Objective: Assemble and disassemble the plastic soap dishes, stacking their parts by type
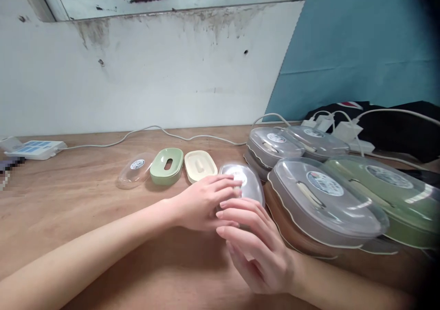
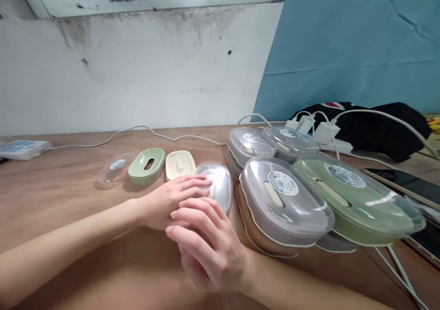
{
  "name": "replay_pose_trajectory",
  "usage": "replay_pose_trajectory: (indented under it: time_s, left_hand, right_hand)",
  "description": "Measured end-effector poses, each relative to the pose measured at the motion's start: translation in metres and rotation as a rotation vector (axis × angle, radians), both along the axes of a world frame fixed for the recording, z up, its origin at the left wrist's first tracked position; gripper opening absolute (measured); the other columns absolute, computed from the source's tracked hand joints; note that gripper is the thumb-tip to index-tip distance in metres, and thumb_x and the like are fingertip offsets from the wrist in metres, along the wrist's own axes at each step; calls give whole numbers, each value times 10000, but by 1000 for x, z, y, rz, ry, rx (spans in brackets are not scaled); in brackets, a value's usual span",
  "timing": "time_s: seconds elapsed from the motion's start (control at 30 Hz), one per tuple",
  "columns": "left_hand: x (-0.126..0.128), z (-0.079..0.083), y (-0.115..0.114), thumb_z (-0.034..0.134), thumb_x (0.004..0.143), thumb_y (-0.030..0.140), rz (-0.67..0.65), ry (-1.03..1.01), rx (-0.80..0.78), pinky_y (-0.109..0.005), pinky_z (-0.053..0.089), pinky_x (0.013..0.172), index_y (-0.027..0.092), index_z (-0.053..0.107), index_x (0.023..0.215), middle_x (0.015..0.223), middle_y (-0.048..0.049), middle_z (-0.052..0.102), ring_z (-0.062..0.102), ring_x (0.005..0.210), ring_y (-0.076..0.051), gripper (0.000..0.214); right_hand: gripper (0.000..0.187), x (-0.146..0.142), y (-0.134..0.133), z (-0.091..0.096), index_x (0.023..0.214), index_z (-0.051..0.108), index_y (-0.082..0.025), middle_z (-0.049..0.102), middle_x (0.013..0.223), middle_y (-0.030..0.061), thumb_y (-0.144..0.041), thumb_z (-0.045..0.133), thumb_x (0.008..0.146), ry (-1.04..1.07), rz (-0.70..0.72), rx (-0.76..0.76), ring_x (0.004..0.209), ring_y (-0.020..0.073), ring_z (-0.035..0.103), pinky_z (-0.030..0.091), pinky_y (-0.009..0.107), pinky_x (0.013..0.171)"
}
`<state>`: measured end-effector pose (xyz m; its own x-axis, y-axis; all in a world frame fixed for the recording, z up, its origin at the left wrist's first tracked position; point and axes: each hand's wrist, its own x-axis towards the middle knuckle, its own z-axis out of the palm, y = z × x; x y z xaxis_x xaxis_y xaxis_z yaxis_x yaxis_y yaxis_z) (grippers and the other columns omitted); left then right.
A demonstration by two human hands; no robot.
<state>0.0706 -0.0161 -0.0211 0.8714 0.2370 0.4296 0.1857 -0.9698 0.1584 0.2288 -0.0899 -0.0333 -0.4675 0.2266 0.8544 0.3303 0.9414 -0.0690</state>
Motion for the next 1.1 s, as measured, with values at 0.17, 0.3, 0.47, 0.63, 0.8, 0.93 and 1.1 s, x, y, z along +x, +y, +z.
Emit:
replay_pose_trajectory:
  time_s: [0.17, 0.3, 0.47, 0.63, 0.8, 0.93, 1.1]
  left_hand:
    - [-36, -1, -48, 587, 751, 330, 105, -352, 4, -382, 479, 901, 160, 498, 1004, 821, -65, 631, 610, 916, -214, 318]
    - [-40, -2, -74, 663, 633, 528, 522, -67, -130, -541, 373, 980, 143, 362, 1280, 1317, -206, 410, 382, 1229, -356, 811]
    - [-43, 7, -73, 638, 707, 442, 613, 18, -456, -494, 368, 1001, 231, 380, 1308, 1365, -145, 361, 345, 1259, -308, 687]
    - [-50, 17, -59, 551, 785, 475, 521, -266, -868, -345, 463, 938, 219, 402, 1283, 1279, -77, 494, 514, 1132, -216, 579]
    - [-83, 38, -22, 563, 749, 504, 961, -415, -165, -368, 405, 986, 232, 394, 1291, 1376, -72, 362, 394, 1243, -254, 629]
    - [-125, 35, 20, 451, 780, 535, 1445, -27, -178, -403, 367, 1002, 247, 323, 1342, 1382, -80, 333, 394, 1241, -272, 644]
    - [-142, 10, 36, 469, 728, 545, 1430, 227, -343, -498, 428, 871, 208, 428, 1290, 1265, -174, 454, 478, 1128, -390, 656]
  right_hand:
    - [389, 0, -3, -1, 1055, 484, -83, 502, 1125, 147, -35, 449, 671, -67, 21, 21, 1116, 272, 462, 425, 451, 894]
    - [465, 0, 4, -5, 1256, 388, -121, 408, 1310, 172, -131, 433, 793, -216, -134, -242, 1263, 272, 352, 385, 450, 974]
    - [718, 2, 18, -15, 1388, 193, -210, 332, 1403, 147, -387, 574, 805, -163, -98, -689, 1290, 252, 346, 365, 405, 1024]
    - [823, 2, 21, -21, 1419, 68, -254, 411, 1357, 135, -343, 599, 797, -16, -87, -887, 1203, 235, 462, 434, 402, 958]
    - [707, 2, 18, -15, 1414, 135, -269, 334, 1409, 124, -345, 537, 837, -203, -79, -757, 1262, 225, 385, 378, 400, 1006]
    - [678, 5, 15, -8, 1392, 228, -225, 254, 1441, 139, -397, 549, 820, -400, 13, -677, 1325, 245, 278, 326, 400, 1041]
    - [667, 5, 15, -7, 1370, 280, -190, 278, 1421, 173, -427, 556, 811, -423, 2, -673, 1311, 265, 301, 342, 407, 1024]
